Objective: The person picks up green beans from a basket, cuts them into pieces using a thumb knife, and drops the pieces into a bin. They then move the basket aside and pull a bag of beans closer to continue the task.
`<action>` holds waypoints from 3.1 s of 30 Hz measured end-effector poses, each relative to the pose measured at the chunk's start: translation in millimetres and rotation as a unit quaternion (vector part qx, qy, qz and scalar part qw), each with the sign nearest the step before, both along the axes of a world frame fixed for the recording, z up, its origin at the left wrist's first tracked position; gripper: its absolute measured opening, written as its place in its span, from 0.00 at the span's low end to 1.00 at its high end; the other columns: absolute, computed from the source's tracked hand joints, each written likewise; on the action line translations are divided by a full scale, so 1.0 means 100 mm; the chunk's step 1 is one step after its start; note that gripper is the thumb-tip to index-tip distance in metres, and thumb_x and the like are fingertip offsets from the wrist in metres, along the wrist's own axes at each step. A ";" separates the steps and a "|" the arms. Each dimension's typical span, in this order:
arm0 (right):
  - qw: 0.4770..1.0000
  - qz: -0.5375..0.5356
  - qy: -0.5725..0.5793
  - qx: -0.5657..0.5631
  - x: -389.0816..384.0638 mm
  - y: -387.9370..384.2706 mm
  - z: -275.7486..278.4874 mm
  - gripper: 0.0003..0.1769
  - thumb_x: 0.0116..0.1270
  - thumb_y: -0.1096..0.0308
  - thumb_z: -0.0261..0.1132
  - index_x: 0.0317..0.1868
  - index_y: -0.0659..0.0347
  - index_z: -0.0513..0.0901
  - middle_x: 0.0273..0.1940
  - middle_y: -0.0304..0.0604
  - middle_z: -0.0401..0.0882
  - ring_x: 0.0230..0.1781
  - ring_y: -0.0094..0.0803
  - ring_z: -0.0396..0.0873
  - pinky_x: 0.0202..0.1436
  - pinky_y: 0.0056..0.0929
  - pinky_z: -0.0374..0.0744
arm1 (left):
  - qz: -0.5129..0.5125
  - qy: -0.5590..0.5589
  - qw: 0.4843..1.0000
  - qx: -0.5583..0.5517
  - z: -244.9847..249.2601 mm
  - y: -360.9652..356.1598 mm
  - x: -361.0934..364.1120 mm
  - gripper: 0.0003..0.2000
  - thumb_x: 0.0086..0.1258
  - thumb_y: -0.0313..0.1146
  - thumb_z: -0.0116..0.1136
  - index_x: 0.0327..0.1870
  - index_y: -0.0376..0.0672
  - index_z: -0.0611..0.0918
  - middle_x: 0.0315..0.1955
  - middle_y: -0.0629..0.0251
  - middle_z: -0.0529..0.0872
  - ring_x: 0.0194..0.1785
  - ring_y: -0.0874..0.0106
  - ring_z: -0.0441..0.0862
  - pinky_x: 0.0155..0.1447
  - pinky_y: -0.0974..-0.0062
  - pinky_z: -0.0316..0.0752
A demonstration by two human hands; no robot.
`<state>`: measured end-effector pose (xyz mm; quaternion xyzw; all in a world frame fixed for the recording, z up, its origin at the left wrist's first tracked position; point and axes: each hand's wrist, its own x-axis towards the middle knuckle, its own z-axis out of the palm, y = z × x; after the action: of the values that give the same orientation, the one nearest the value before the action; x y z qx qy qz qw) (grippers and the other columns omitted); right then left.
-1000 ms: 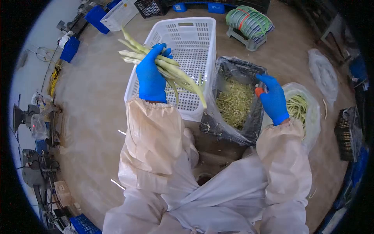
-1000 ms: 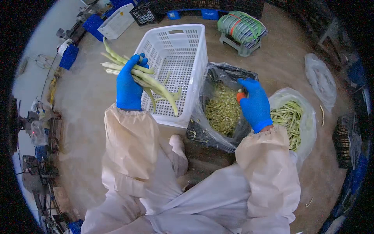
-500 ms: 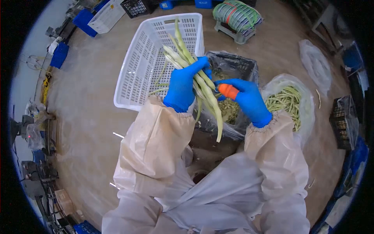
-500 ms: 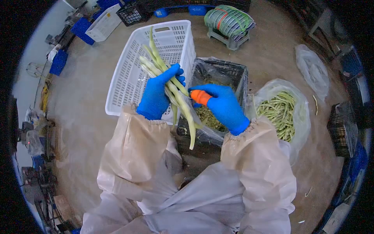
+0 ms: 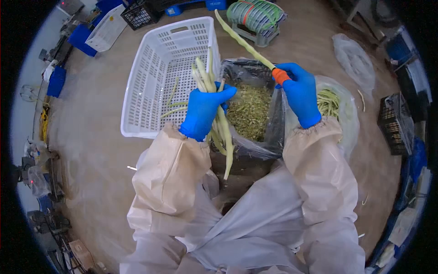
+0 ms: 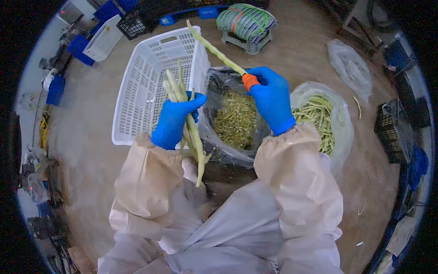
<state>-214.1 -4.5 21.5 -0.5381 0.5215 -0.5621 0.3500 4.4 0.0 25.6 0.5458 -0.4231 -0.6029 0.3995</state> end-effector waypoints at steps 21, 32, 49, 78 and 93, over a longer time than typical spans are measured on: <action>0.873 0.068 0.452 -0.171 0.29 0.25 -0.06 0.03 0.53 0.72 0.60 0.29 0.61 0.78 0.26 0.49 0.77 0.29 0.47 0.77 0.31 0.42 0.76 | -0.116 -0.328 0.908 -0.233 -0.11 0.03 -0.07 0.12 0.56 0.39 0.63 0.38 0.43 0.83 0.28 0.51 0.83 0.32 0.52 0.81 0.36 0.62 0.74; 0.988 0.139 0.011 0.064 0.29 0.23 0.04 0.09 0.60 0.74 0.59 0.40 0.69 0.81 0.32 0.50 0.82 0.28 0.37 0.80 0.32 0.31 0.78 | -0.096 -0.127 0.967 -0.201 -0.11 0.06 -0.13 0.16 0.58 0.34 0.65 0.46 0.38 0.81 0.35 0.60 0.85 0.35 0.73 0.82 0.37 0.77 0.74; 0.974 0.222 0.050 0.024 0.34 0.15 -0.15 0.13 0.59 0.71 0.63 0.45 0.62 0.83 0.36 0.48 0.84 0.37 0.30 0.80 0.44 0.29 0.76 | 0.086 0.293 0.942 -0.141 0.25 -0.24 0.46 0.18 0.69 0.34 0.54 0.56 0.38 0.71 0.43 0.58 0.80 0.36 0.76 0.80 0.41 0.79 0.77; 0.976 0.169 -0.043 0.130 0.24 0.16 -0.03 0.13 0.59 0.63 0.64 0.41 0.62 0.84 0.29 0.39 0.82 0.27 0.23 0.78 0.30 0.21 0.71 | -0.052 -0.087 0.962 -0.254 0.00 0.09 -0.15 0.14 0.56 0.29 0.65 0.43 0.35 0.81 0.36 0.63 0.86 0.36 0.77 0.81 0.40 0.79 0.75; 0.870 0.082 0.433 -0.221 0.37 0.25 -0.07 0.13 0.54 0.72 0.61 0.42 0.58 0.79 0.31 0.46 0.75 0.33 0.45 0.75 0.37 0.40 0.74 | -0.066 -0.249 0.939 -0.226 -0.02 0.04 -0.08 0.13 0.56 0.36 0.66 0.37 0.36 0.84 0.26 0.57 0.84 0.29 0.69 0.81 0.34 0.72 0.74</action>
<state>-176.7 20.1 14.7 -0.8316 0.4372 -0.3424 0.0054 -3.1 4.4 23.3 0.5446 -0.6694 -0.3611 0.3534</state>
